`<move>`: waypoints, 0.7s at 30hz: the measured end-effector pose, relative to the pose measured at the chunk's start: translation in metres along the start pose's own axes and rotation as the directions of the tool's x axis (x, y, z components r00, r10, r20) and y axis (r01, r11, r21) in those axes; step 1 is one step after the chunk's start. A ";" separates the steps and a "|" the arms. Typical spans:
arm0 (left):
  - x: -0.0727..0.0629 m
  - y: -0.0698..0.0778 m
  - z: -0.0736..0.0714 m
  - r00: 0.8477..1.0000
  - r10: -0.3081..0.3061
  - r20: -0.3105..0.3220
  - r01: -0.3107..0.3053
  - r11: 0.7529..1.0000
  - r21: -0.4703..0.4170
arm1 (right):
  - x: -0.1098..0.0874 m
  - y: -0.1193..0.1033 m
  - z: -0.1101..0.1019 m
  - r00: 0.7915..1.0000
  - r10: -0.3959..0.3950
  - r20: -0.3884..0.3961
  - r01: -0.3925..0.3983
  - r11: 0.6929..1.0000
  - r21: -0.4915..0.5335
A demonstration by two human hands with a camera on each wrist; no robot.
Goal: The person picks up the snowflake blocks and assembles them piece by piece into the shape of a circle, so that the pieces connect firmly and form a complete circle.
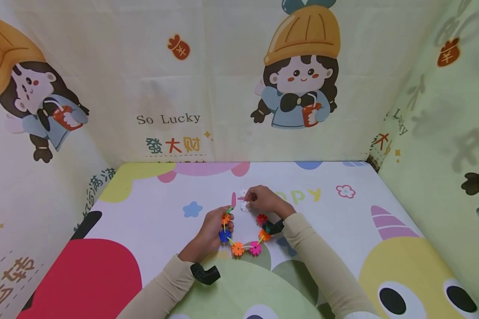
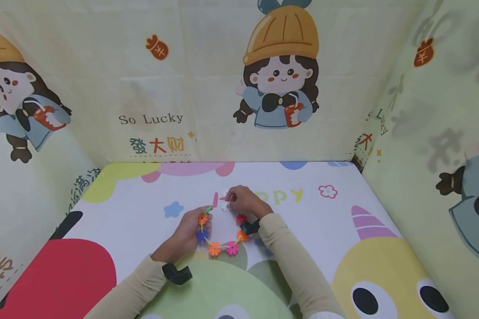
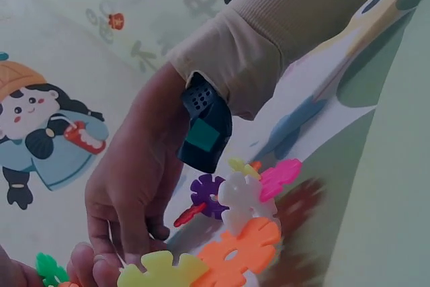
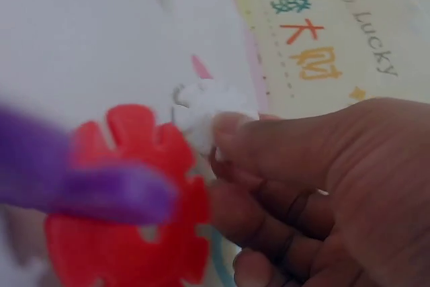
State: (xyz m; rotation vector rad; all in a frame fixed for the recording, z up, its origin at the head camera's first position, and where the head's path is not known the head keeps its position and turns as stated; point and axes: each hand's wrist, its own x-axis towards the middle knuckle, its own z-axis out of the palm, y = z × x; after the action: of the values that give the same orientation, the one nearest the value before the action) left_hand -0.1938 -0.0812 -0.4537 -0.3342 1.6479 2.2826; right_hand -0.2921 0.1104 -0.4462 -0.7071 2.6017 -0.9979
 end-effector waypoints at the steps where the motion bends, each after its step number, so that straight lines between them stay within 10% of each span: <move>1: 0.000 0.000 0.000 1.000 -0.002 -0.003 0.002 1.000 -0.004 | -0.001 0.000 -0.001 1.000 -0.007 -0.011 0.008 1.000 0.015; 11: 0.004 -0.003 0.006 1.000 0.007 0.008 -0.007 1.000 -0.004 | -0.012 -0.011 -0.013 0.990 -0.029 -0.136 0.062 0.968 0.243; 21: 0.005 -0.002 0.007 0.999 0.029 0.023 -0.029 1.000 0.007 | -0.015 -0.017 -0.009 0.996 -0.017 -0.084 0.046 0.932 0.361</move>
State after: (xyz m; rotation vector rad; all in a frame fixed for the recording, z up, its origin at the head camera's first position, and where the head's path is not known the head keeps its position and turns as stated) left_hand -0.1972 -0.0736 -0.4552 -0.2828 1.6596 2.2926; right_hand -0.2768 0.1124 -0.4273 -0.6249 2.3727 -1.4921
